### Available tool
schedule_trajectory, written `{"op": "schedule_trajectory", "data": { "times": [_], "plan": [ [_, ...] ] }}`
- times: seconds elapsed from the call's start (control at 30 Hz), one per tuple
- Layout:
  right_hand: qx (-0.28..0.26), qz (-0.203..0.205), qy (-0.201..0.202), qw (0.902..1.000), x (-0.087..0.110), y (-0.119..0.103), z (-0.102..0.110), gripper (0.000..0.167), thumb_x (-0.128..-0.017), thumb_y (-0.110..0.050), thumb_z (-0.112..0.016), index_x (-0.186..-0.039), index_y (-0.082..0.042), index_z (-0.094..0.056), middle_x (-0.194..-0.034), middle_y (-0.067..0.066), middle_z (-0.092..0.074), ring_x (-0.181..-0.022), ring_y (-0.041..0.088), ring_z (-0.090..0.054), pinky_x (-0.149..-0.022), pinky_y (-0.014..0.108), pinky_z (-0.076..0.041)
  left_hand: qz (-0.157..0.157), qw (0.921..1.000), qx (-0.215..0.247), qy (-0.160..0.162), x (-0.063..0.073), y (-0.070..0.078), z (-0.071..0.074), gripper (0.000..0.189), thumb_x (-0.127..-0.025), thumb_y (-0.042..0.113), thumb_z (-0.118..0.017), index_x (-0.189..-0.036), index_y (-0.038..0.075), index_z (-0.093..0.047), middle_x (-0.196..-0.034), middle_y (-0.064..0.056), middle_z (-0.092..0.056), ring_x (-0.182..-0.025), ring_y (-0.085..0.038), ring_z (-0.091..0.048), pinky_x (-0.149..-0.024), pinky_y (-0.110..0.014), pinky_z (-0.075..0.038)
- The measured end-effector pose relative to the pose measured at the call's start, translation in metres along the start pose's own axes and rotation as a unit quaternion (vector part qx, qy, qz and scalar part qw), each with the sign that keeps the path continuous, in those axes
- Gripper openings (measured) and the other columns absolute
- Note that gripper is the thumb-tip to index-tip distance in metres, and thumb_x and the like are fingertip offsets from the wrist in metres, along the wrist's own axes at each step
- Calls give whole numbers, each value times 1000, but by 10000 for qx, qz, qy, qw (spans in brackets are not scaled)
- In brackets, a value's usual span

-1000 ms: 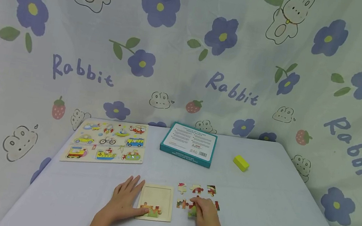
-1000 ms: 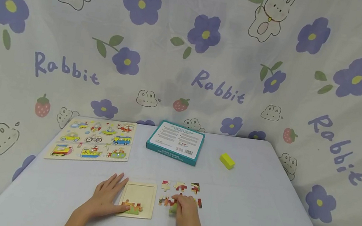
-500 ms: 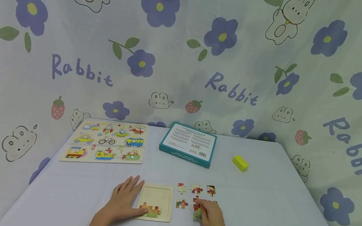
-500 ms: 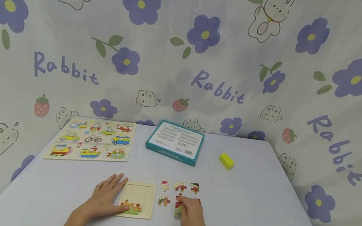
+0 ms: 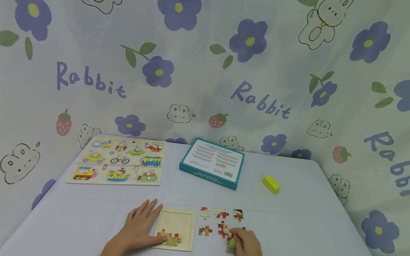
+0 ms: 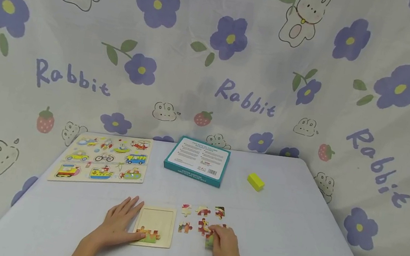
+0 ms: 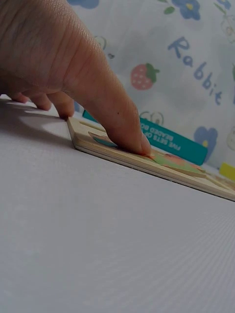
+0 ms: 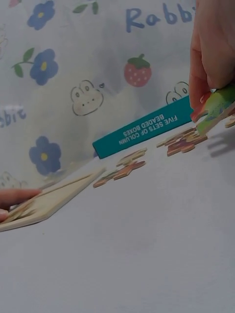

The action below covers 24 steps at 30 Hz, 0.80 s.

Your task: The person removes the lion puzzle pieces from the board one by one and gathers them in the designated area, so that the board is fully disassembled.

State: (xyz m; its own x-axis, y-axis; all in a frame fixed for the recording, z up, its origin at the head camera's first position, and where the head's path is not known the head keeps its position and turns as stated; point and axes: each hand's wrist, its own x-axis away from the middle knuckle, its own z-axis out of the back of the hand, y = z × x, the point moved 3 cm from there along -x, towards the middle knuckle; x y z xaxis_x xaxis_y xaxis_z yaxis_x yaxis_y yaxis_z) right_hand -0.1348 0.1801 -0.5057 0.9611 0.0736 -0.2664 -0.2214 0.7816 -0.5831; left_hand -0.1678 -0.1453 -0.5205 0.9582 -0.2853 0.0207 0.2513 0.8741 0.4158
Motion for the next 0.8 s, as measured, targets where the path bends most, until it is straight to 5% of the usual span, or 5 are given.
{"op": "schedule_trajectory", "data": {
  "times": [0.23, 0.53, 0.8],
  "plan": [
    [23, 220, 235, 9995, 7, 8, 6, 14, -85, -3, -62, -90, -14, -70, -81, -5, -64, -72, 6, -51, -64, 28, -45, -14, 10000, 42, 28, 2, 1, 1, 100, -67, 74, -56, -141, 10, -36, -148, -14, -24, -135, -36, -13, -100, -58, -15],
    [-79, -373, 20, 9993, 10, 21, 11, 12, -83, -12, -67, -93, -16, -69, -74, -15, -53, -66, 5, -39, -59, 23, -37, 14, 10000, 54, 0, 2, 1, 3, 101, -66, 74, -56, -141, 9, -36, -148, -13, -24, -136, -35, -13, -101, -57, -15],
    [239, -734, -26, 9970, 9, 27, 14, 6, -82, -13, -68, -88, -13, -69, -69, -11, -53, -65, 9, -40, -58, 26, -36, -25, 10000, -64, 18, 1, 2, 3, 102, -66, 76, -55, -140, 9, -37, -148, -13, -25, -136, -35, -14, -100, -57, -16]
  ]
}}
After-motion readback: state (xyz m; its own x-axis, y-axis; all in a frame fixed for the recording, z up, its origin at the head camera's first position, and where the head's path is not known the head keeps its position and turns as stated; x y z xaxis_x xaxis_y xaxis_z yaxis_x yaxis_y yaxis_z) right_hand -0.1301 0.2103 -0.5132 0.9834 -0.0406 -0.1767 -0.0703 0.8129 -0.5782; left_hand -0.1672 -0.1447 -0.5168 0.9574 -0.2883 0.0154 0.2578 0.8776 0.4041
